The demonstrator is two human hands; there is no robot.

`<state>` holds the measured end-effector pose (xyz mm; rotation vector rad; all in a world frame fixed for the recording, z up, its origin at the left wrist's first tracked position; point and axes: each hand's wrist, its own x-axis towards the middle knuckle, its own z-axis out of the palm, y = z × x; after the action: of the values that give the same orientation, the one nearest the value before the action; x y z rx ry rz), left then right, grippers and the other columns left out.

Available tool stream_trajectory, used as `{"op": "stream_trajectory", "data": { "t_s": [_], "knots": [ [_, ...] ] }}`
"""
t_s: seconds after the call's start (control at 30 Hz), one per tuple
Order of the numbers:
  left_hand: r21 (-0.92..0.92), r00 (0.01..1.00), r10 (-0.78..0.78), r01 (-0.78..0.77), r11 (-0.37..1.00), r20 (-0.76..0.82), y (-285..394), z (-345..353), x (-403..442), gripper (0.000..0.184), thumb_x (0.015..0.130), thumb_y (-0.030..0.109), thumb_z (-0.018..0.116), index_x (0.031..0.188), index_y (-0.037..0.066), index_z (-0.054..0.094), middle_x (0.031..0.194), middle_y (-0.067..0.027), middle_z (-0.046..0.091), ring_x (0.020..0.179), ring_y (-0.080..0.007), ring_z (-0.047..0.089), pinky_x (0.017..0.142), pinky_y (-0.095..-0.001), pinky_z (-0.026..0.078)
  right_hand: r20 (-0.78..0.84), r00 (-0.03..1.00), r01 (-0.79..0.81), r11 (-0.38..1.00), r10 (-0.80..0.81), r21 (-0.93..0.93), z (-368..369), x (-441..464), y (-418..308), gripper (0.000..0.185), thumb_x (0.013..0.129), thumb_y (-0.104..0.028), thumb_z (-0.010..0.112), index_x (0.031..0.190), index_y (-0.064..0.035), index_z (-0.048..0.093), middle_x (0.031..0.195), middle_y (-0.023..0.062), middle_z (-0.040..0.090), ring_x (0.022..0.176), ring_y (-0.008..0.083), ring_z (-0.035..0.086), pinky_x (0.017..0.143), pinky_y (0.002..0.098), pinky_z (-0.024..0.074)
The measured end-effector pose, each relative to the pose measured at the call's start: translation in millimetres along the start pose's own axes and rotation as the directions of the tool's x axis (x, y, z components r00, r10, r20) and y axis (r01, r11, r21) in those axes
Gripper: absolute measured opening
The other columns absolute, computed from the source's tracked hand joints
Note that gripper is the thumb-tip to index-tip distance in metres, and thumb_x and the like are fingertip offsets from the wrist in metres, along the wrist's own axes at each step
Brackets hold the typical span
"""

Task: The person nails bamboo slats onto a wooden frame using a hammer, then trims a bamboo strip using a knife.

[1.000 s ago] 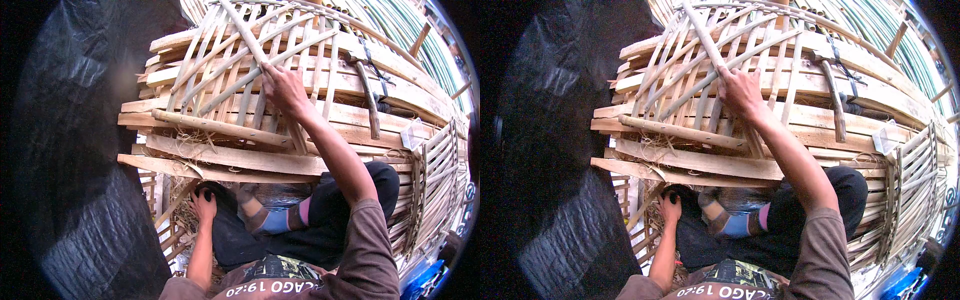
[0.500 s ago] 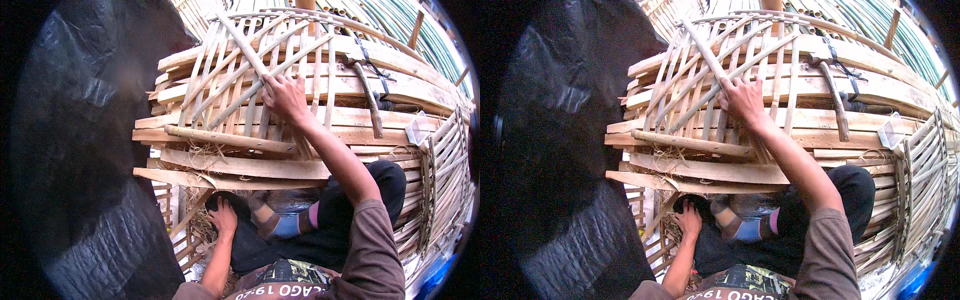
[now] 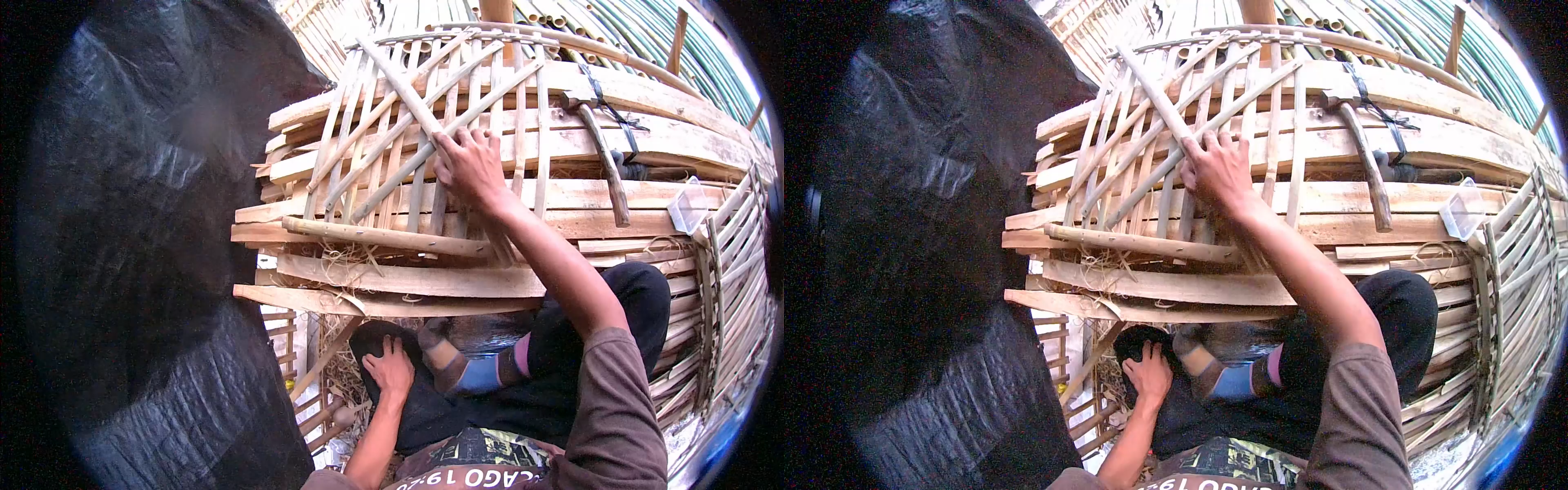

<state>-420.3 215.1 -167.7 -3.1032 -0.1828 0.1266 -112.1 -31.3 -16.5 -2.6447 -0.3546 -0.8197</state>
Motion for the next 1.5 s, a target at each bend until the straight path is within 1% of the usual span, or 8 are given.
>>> {"op": "stream_trajectory", "data": {
  "t_s": [0.07,0.13,0.17,0.27,0.43,0.93,1.17,1.5],
  "knots": [
    [-0.024,1.0,0.0,0.0,1.0,0.011,2.5,-5.8,0.0,0.041,0.083,0.02,0.059,0.123,0.011,0.061,0.137,-0.0088,0.053,0.102,-0.0419,0.053,0.096,-0.0558,0.034,-0.003,1.0,-0.001,1.0,0.001,0.014,-0.1,0.3,1.1,0.045,0.079,-0.025,0.064,0.123,-0.0157,0.059,0.105,0.0156,0.062,0.102,0.0319,0.058,0.098,0.0503,0.0354],
    [-0.23,0.995,0.098,-0.093,0.969,0.008,4.8,-3.7,-7.2,0.044,0.078,0.01,0.06,0.121,0.004,0.06,0.136,-0.0143,0.052,0.108,-0.0377,0.054,0.099,-0.0567,0.032,-0.01,1.0,-0.002,1.0,0.002,-0.003,-0.3,0.1,0.1,0.046,0.079,-0.024,0.064,0.124,-0.0158,0.059,0.105,0.0161,0.061,0.102,0.032,0.057,0.099,0.0496,0.0352],
    [-0.364,0.98,0.142,-0.183,0.913,-0.137,12.9,4.5,-13.7,0.04,0.074,-0.004,0.055,0.113,0.002,0.062,0.133,-0.0159,0.052,0.113,-0.0363,0.053,0.099,-0.0545,0.035,-0.014,1.0,-0.005,1.0,0.005,-0.002,0.0,-0.5,-0.5,0.046,0.079,-0.024,0.064,0.124,-0.0158,0.059,0.105,0.0161,0.061,0.102,0.032,0.057,0.099,0.0496,0.0352],
    [-0.503,0.962,0.208,-0.271,0.821,-0.178,24.6,-1.4,-4.8,0.038,0.074,-0.009,0.053,0.11,-0.001,0.061,0.131,-0.0222,0.05,0.117,-0.0391,0.051,0.1,-0.0494,0.039,-0.014,1.0,-0.014,1.0,0.014,-0.007,-0.8,0.8,1.4,0.046,0.079,-0.024,0.064,0.124,-0.0153,0.06,0.104,0.0164,0.061,0.103,0.0323,0.056,0.099,0.0492,0.0347],
    [-0.683,0.994,0.016,-0.089,0.725,-0.112,19.3,4.5,-2.4,0.034,0.074,-0.01,0.054,0.107,-0.007,0.061,0.12,-0.0274,0.053,0.115,-0.044,0.052,0.096,-0.0456,0.044,0.015,1.0,-0.027,0.999,0.027,0.021,-2.6,-0.1,-1.3,0.045,0.079,-0.023,0.064,0.123,-0.0149,0.06,0.103,0.0162,0.061,0.102,0.0325,0.056,0.1,0.0483,0.0343],
    [-0.672,0.998,-0.005,-0.034,0.739,-0.056,11.7,26.7,1.8,0.03,0.079,-0.005,0.053,0.108,-0.004,0.061,0.106,-0.0236,0.056,0.1,-0.0429,0.054,0.089,-0.0454,0.045,0.014,1.0,-0.02,0.999,0.019,0.043,-2.5,-0.8,-0.1,0.043,0.08,-0.023,0.065,0.122,-0.0143,0.06,0.102,0.0153,0.063,0.1,0.0321,0.057,0.1,0.0472,0.0341],
    [-0.674,0.99,-0.082,-0.019,0.739,-0.117,12.2,26.4,3.0,0.03,0.082,-0.004,0.052,0.111,-0.004,0.061,0.111,-0.0249,0.054,0.107,-0.0438,0.052,0.092,-0.0471,0.043,-0.007,1.0,-0.007,0.999,0.007,0.041,-2.0,-1.3,-0.1,0.042,0.08,-0.022,0.064,0.122,-0.0146,0.059,0.1,0.0147,0.063,0.099,0.0315,0.057,0.099,0.0469,0.0338],
    [-0.69,0.999,-0.031,0.011,0.723,-0.017,10.8,27.7,4.6,0.029,0.081,-0.005,0.053,0.109,-0.005,0.061,0.115,-0.0262,0.054,0.11,-0.0438,0.051,0.096,-0.0461,0.042,-0.002,1.0,-0.002,0.999,0.002,0.041,-1.5,-0.8,0.8,0.042,0.08,-0.021,0.064,0.121,-0.0141,0.059,0.098,0.0139,0.062,0.099,0.0302,0.057,0.099,0.0468,0.0336]
  ]
}}
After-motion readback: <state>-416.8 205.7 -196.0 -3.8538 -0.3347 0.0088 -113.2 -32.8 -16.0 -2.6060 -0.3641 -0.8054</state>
